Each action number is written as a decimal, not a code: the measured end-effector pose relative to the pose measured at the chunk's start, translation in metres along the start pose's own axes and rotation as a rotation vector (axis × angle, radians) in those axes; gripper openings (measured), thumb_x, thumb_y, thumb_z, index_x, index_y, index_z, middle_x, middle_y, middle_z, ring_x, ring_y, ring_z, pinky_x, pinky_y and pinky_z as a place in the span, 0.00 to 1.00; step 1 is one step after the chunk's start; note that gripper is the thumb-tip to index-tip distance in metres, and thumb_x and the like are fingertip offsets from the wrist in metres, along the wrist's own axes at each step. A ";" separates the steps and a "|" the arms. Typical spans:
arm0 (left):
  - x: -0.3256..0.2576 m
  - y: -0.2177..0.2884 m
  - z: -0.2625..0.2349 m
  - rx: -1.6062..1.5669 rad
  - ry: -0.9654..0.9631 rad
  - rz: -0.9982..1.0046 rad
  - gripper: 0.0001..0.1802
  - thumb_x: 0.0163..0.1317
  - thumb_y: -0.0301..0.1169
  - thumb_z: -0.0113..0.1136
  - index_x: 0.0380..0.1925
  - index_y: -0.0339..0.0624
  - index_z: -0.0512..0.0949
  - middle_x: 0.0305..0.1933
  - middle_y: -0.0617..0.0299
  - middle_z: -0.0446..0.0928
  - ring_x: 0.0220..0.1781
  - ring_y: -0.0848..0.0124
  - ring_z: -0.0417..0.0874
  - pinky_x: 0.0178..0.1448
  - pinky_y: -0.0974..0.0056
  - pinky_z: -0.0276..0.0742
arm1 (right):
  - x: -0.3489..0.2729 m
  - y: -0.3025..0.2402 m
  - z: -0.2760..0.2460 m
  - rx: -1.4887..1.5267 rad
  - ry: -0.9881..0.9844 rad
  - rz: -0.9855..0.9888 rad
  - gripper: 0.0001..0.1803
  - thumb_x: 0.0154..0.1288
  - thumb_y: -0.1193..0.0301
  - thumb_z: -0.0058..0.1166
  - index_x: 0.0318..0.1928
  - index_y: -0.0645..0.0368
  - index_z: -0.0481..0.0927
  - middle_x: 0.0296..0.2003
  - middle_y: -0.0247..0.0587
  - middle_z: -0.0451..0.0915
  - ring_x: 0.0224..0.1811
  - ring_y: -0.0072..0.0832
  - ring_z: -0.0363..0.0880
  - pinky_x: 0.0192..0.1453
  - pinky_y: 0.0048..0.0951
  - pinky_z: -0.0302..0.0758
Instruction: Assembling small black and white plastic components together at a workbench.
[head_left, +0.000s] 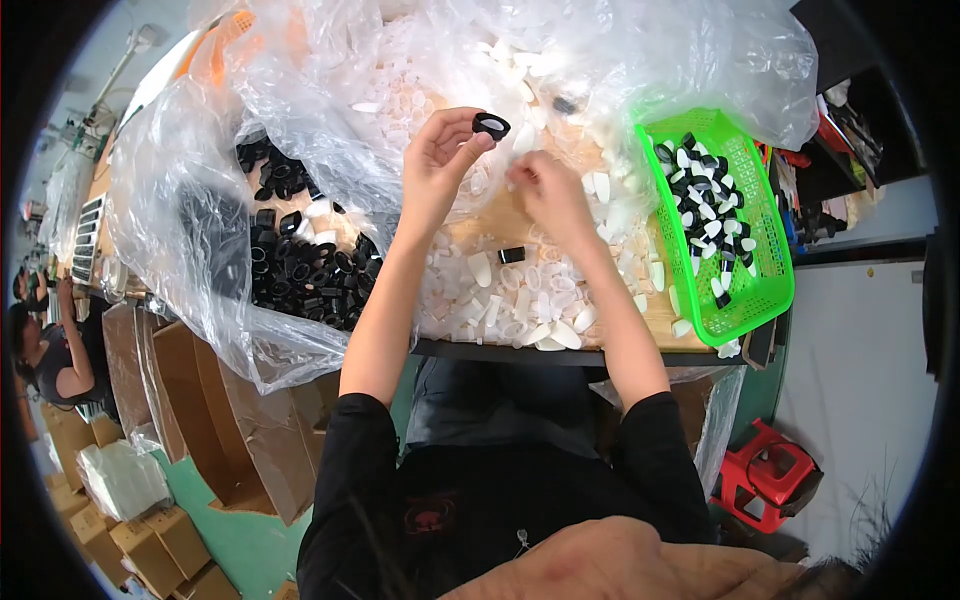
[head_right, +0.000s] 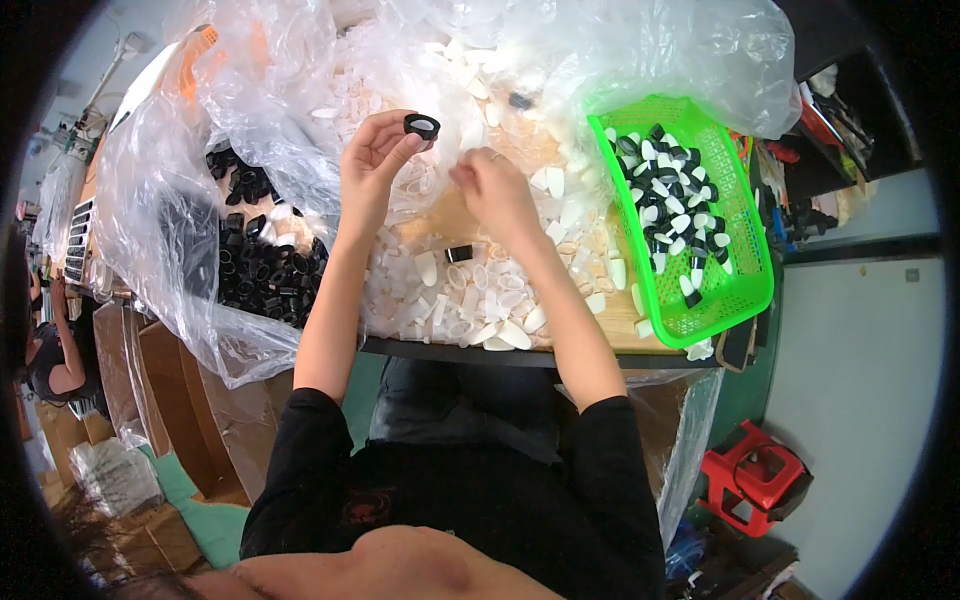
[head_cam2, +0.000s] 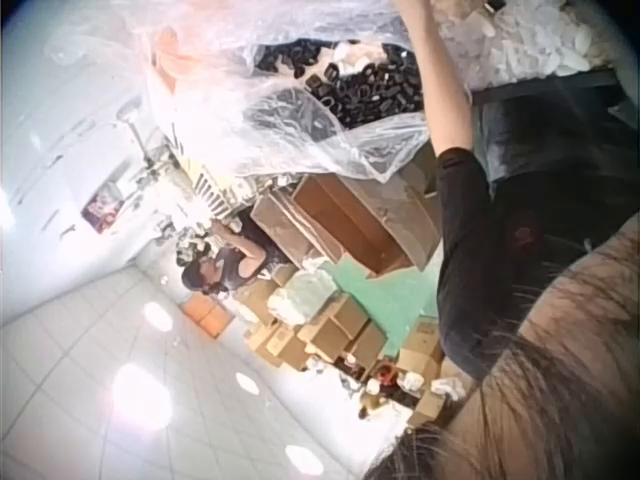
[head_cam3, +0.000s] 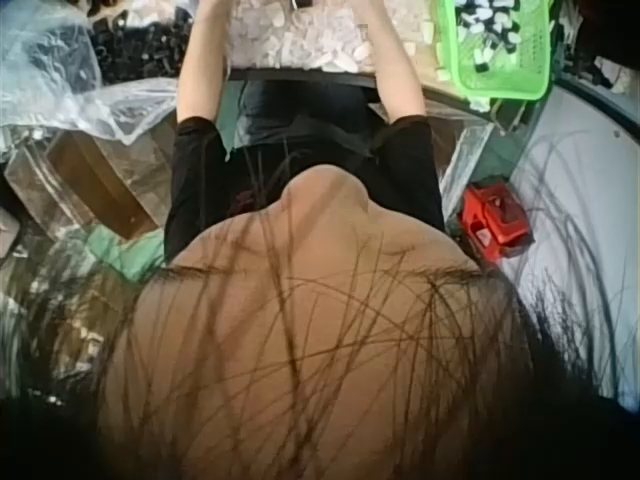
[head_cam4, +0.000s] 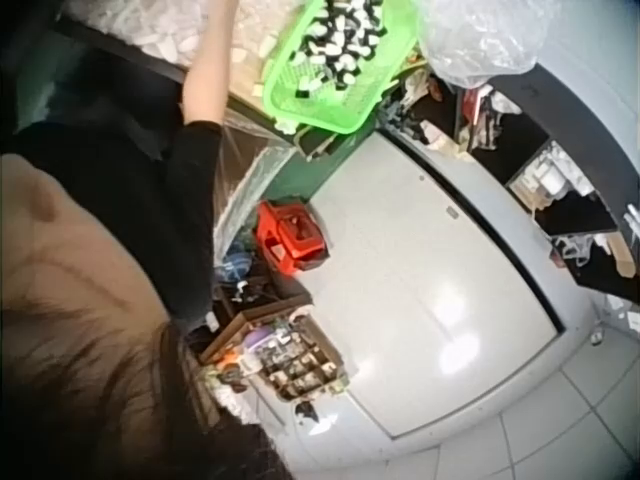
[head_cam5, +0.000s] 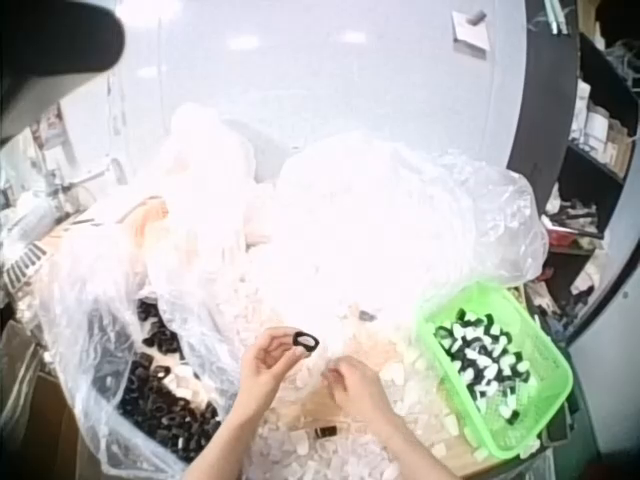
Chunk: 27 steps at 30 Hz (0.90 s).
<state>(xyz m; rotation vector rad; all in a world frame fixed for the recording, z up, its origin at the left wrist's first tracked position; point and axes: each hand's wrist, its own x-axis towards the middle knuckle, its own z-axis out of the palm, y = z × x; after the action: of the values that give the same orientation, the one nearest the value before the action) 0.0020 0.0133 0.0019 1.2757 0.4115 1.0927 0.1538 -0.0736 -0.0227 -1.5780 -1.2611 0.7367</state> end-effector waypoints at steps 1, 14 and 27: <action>-0.001 0.001 0.001 -0.001 -0.002 0.001 0.14 0.64 0.18 0.58 0.50 0.31 0.73 0.44 0.56 0.81 0.47 0.72 0.82 0.54 0.69 0.77 | -0.001 0.008 0.008 -0.333 0.115 -0.295 0.05 0.63 0.74 0.55 0.36 0.62 0.80 0.39 0.43 0.81 0.42 0.32 0.80 0.45 0.30 0.79; -0.002 -0.006 0.000 0.177 -0.037 0.192 0.14 0.62 0.18 0.60 0.48 0.32 0.75 0.47 0.59 0.80 0.51 0.71 0.80 0.57 0.67 0.75 | 0.007 0.019 -0.002 -0.492 0.266 -0.466 0.07 0.58 0.82 0.55 0.38 0.62 0.79 0.34 0.39 0.79 0.38 0.35 0.80 0.40 0.32 0.79; -0.004 -0.006 0.010 0.495 -0.121 0.276 0.13 0.58 0.20 0.63 0.44 0.36 0.79 0.42 0.56 0.83 0.46 0.65 0.83 0.52 0.65 0.76 | -0.011 -0.040 -0.020 -0.245 0.378 -0.572 0.07 0.57 0.80 0.63 0.38 0.62 0.81 0.35 0.39 0.83 0.30 0.27 0.80 0.35 0.24 0.77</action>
<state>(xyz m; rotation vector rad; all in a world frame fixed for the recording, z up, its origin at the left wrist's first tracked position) 0.0103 0.0054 -0.0021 1.8701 0.4389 1.1758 0.1527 -0.0895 0.0207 -1.3548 -1.4484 -0.0771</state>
